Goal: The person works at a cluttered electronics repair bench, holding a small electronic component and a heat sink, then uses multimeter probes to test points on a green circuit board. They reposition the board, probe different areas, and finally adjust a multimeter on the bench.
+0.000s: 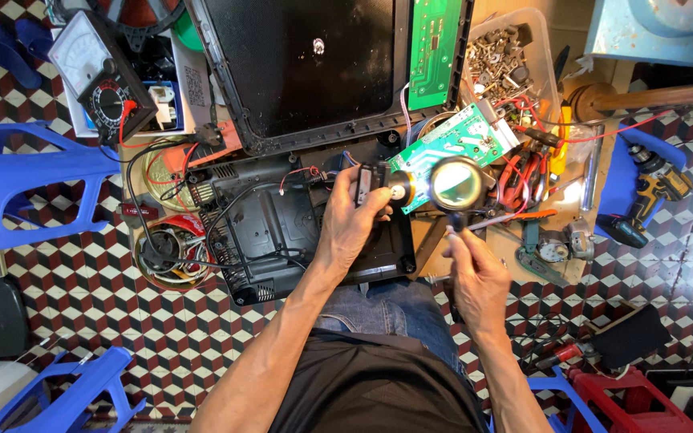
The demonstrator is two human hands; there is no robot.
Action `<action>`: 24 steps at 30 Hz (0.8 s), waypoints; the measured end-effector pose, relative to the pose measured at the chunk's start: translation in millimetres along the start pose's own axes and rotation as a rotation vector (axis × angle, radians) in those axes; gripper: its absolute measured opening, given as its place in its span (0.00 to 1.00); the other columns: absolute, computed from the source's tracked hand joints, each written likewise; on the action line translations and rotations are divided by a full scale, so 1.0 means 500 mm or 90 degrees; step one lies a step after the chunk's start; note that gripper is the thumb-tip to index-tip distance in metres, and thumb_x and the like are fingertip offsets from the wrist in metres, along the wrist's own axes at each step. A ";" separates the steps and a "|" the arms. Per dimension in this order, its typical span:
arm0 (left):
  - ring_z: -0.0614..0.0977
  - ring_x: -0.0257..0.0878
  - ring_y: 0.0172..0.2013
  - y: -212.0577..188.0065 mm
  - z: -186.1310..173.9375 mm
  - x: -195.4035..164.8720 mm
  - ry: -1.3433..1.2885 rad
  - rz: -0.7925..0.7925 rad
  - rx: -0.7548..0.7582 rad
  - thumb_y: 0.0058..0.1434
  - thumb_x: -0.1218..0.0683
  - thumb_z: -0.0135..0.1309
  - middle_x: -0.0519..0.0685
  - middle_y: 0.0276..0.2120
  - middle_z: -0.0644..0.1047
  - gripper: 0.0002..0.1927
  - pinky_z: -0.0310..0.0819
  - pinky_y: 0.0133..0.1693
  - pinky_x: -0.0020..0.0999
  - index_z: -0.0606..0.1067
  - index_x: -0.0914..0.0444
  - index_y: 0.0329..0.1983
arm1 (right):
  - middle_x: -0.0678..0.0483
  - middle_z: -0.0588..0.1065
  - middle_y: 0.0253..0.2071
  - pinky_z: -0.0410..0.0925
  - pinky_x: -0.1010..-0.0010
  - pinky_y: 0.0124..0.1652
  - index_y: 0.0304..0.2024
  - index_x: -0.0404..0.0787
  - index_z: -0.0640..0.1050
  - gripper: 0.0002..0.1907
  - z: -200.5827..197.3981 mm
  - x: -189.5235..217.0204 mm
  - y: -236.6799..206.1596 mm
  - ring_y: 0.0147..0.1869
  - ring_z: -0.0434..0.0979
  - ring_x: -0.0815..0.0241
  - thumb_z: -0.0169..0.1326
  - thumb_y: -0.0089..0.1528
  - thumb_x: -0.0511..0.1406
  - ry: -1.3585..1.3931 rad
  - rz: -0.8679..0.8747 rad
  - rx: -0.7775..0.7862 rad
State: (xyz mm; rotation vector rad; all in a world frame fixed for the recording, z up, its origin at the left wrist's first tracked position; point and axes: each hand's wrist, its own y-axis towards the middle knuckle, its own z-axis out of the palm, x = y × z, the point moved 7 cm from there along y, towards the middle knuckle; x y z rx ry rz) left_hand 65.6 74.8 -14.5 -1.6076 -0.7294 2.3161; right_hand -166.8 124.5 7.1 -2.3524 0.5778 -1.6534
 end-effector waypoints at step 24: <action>0.80 0.36 0.43 -0.171 -0.059 -0.110 0.310 0.201 -0.209 0.57 0.52 0.66 0.49 0.46 0.79 0.26 0.75 0.45 0.30 0.75 0.66 0.57 | 0.55 0.74 0.32 0.68 0.75 0.29 0.48 0.34 0.78 0.15 -0.438 -0.043 -0.026 0.29 0.73 0.68 0.51 0.72 0.40 0.238 -0.004 -0.305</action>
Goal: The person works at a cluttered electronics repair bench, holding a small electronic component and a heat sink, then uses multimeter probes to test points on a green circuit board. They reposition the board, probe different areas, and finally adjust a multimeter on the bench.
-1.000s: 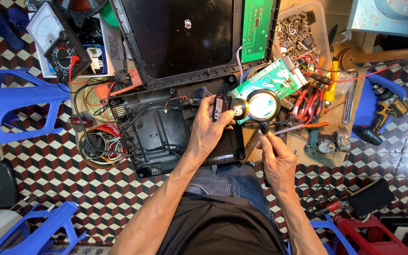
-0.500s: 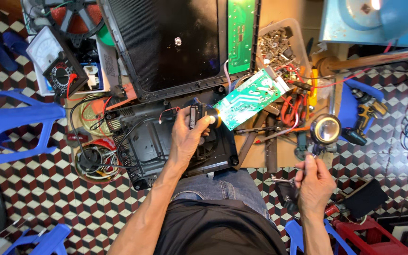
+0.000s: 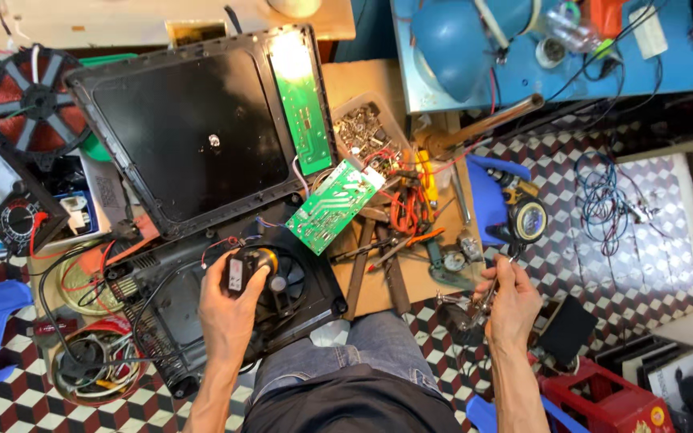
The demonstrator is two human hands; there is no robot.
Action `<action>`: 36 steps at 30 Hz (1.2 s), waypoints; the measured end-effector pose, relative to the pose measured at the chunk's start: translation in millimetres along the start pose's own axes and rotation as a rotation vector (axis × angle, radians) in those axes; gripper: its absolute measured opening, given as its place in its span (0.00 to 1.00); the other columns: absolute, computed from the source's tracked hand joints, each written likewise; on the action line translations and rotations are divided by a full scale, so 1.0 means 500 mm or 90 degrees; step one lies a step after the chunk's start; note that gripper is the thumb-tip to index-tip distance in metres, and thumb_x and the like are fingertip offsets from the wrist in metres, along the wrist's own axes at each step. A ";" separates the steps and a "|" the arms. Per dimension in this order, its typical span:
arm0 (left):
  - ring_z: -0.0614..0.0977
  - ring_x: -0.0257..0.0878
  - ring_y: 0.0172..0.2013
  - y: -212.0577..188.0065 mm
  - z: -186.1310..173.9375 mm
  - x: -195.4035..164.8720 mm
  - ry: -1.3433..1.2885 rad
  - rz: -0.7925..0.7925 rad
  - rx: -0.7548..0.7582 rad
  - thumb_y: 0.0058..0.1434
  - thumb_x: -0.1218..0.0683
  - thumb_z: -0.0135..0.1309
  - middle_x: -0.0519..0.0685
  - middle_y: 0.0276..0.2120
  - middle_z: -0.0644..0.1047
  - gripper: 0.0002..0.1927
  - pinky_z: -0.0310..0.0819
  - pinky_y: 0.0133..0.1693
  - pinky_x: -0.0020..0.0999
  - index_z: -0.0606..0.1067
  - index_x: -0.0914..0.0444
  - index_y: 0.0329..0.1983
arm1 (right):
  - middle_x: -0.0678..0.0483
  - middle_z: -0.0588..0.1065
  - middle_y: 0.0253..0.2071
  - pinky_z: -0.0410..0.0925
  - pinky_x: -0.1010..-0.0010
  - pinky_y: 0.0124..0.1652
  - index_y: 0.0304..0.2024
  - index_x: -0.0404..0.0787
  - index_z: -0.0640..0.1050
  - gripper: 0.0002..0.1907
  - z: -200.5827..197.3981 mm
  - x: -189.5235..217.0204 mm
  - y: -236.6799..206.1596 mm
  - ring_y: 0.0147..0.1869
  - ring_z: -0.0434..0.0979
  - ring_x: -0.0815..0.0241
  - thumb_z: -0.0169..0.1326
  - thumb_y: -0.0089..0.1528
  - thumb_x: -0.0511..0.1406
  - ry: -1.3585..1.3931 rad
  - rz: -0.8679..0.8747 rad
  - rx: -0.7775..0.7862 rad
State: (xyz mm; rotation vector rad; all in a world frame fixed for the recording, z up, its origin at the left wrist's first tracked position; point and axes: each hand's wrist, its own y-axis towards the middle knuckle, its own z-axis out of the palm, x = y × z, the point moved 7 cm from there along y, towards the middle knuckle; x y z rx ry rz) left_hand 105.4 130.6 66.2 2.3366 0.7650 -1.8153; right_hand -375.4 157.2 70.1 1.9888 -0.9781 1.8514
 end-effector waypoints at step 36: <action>0.79 0.35 0.34 -0.234 0.137 0.231 -0.521 -0.300 -0.299 0.64 0.55 0.61 0.49 0.38 0.76 0.12 0.78 0.41 0.30 0.74 0.66 0.46 | 0.45 0.80 0.39 0.68 0.65 0.47 0.48 0.37 0.81 0.20 0.083 -0.109 0.384 0.43 0.78 0.54 0.52 0.68 0.46 -0.474 -0.151 0.280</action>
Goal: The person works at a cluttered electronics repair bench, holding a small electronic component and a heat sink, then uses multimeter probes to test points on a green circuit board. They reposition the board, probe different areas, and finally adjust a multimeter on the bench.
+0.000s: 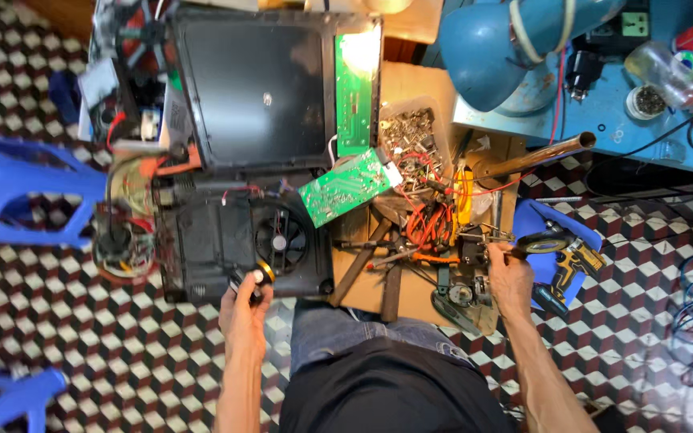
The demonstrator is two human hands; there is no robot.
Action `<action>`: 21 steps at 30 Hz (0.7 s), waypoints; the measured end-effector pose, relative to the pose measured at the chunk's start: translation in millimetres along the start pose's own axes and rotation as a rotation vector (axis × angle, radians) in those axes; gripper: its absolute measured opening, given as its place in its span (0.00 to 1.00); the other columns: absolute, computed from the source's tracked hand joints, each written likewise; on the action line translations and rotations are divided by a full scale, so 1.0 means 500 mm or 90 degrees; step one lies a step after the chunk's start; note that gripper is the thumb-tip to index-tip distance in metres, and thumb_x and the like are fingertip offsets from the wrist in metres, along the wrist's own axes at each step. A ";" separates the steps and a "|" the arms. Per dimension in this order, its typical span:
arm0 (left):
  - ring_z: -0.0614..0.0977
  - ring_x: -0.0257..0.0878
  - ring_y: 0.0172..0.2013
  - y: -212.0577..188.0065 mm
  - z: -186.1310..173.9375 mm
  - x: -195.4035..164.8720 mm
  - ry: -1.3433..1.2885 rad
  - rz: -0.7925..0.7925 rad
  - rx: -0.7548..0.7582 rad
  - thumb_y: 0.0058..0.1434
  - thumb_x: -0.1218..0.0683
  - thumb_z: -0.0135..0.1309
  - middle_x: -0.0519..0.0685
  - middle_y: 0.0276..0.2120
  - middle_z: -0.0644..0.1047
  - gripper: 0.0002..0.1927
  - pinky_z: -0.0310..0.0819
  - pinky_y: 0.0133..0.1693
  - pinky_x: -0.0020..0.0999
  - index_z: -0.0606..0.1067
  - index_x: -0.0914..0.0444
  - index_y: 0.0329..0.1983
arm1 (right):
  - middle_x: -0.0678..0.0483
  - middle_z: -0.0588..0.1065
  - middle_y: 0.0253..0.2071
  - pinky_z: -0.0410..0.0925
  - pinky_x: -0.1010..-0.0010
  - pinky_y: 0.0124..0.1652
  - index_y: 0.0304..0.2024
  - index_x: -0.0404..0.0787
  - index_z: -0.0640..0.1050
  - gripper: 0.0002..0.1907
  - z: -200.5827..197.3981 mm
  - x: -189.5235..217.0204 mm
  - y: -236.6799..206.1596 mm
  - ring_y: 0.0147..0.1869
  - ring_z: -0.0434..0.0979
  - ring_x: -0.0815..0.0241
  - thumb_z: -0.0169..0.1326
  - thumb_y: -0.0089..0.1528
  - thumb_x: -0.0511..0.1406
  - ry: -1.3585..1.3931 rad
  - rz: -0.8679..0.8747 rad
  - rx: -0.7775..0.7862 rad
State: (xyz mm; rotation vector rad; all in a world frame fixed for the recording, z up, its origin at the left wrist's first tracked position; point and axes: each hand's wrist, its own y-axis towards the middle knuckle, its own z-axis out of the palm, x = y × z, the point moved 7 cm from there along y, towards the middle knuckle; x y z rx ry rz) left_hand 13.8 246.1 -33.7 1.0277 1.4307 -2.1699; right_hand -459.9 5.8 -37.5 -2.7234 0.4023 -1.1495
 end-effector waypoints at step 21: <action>0.78 0.36 0.35 0.193 -0.051 -0.093 -0.036 0.059 -0.003 0.63 0.51 0.60 0.47 0.35 0.77 0.13 0.76 0.40 0.33 0.75 0.64 0.45 | 0.56 0.75 0.51 0.72 0.71 0.51 0.58 0.46 0.74 0.17 0.064 -0.083 -0.027 0.54 0.77 0.64 0.61 0.69 0.38 0.550 0.161 0.008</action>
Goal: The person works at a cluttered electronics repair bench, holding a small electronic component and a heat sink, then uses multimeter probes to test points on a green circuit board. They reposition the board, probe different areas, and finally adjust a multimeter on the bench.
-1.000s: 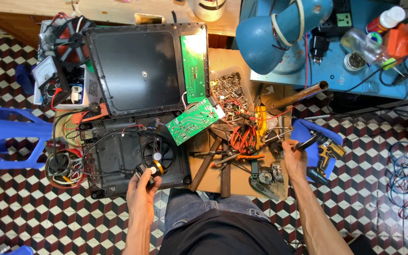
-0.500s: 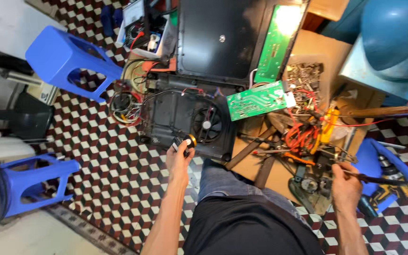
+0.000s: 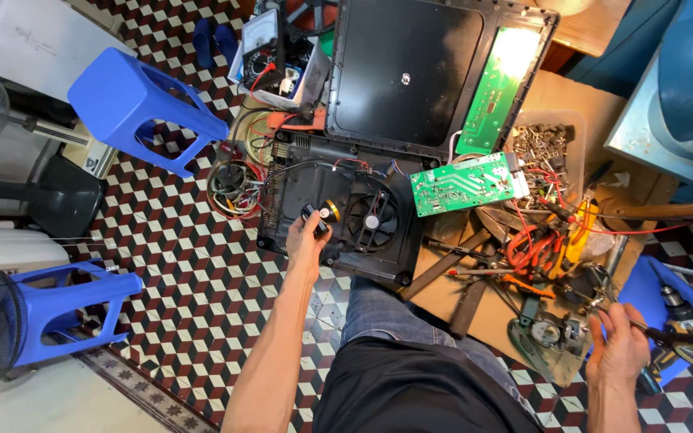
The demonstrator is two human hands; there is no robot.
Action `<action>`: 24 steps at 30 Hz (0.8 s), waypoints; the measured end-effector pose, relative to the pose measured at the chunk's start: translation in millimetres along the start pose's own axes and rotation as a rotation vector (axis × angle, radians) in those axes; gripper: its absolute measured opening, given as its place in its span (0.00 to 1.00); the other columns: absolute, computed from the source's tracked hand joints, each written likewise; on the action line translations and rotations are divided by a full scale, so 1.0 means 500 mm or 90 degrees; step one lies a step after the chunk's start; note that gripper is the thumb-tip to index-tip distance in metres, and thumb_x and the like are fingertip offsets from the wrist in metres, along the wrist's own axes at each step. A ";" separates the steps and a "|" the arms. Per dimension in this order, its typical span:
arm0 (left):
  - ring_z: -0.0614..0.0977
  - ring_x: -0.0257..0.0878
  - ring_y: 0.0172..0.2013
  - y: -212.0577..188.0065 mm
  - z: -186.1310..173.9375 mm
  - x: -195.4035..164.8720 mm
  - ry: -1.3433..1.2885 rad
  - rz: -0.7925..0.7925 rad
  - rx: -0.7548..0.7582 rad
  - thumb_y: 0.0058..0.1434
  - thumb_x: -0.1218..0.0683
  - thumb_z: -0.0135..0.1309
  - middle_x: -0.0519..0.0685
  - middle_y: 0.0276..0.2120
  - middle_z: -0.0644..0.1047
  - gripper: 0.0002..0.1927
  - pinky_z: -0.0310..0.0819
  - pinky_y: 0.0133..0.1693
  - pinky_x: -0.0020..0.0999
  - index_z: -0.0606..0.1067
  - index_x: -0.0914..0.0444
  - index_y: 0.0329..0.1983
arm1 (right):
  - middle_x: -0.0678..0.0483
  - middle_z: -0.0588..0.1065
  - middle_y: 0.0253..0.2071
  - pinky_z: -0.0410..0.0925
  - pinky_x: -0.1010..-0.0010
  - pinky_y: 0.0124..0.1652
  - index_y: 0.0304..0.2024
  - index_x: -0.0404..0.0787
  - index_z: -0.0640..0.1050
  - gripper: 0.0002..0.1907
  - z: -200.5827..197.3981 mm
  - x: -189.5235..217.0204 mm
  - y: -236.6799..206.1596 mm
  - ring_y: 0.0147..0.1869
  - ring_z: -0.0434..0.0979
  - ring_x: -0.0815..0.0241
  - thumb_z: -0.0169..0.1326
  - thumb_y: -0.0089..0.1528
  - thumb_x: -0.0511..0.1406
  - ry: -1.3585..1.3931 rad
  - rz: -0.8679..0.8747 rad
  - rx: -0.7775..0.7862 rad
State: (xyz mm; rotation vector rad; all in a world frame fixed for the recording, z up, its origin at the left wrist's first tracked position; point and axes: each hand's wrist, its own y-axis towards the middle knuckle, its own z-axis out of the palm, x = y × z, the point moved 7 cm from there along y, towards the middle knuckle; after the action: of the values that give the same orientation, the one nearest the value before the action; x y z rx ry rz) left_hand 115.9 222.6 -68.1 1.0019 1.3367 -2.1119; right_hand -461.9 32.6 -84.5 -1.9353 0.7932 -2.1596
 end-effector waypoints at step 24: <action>0.78 0.41 0.52 0.065 0.018 -0.045 0.277 -0.027 -0.025 0.67 0.48 0.56 0.50 0.56 0.74 0.27 0.83 0.47 0.36 0.69 0.62 0.66 | 0.46 0.80 0.29 0.74 0.71 0.27 0.33 0.31 0.78 0.18 0.071 0.118 -0.121 0.29 0.81 0.59 0.54 0.69 0.41 -0.237 -0.006 -0.121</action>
State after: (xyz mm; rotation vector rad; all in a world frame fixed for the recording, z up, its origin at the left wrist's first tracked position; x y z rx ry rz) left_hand 149.9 200.1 -67.1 1.4878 1.6008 -1.9569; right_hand -422.9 48.0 -3.0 -2.3395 0.9421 -1.6977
